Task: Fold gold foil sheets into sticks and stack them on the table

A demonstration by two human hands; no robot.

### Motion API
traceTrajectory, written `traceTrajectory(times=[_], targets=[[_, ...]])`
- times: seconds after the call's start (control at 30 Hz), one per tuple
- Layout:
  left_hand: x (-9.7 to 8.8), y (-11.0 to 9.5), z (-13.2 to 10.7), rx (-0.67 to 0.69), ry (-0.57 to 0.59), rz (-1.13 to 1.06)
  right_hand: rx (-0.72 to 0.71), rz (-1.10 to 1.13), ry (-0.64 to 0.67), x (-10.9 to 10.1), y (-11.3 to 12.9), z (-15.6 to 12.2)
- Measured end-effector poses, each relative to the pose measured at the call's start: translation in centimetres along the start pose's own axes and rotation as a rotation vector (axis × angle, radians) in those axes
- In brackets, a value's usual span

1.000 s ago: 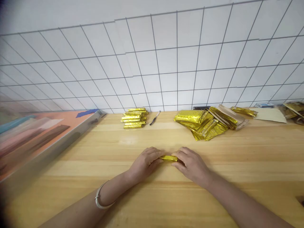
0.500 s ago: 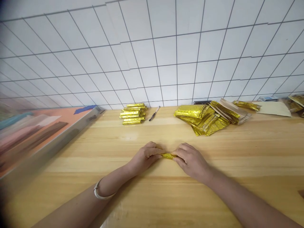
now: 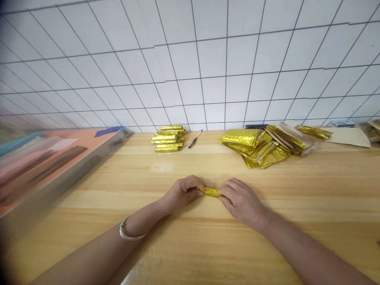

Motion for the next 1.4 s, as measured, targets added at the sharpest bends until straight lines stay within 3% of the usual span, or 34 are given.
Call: traceTrajectory(times=[0.43,0.63,0.87,1.03,1.4], targets=[[-1.3,1.1,-0.1,0.010,0.229,-0.080,0.021,0.029,0.042,0.1,-0.6,-0.1],[-1.9,2.9,-0.4,-0.110,0.229,-0.168,0.044,0.004,0.053,0.2,-0.7,-0.1],[-2.0,2.2,-0.1,-0.010,0.205,-0.014,-0.025,-0.054,0.074,0.3,0.3,0.1],[-1.9,2.2,-0.1,0.009,0.193,-0.019,-0.023,-0.035,0.070,0.4,0.2,0.1],[-1.2,-0.1,0.0,0.155,0.204,-0.023,-0.100,-0.091,0.052,0.3,1.1,-0.1]])
Point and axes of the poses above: each hand's wrist, its own z-axis towards the middle knuckle, its own x-axis out of the palm, y = z × x, the point moved 9 cm from there along z, towards the middle knuckle, and after that the axes turned 9 degrees about y, right-handed, at the moved point
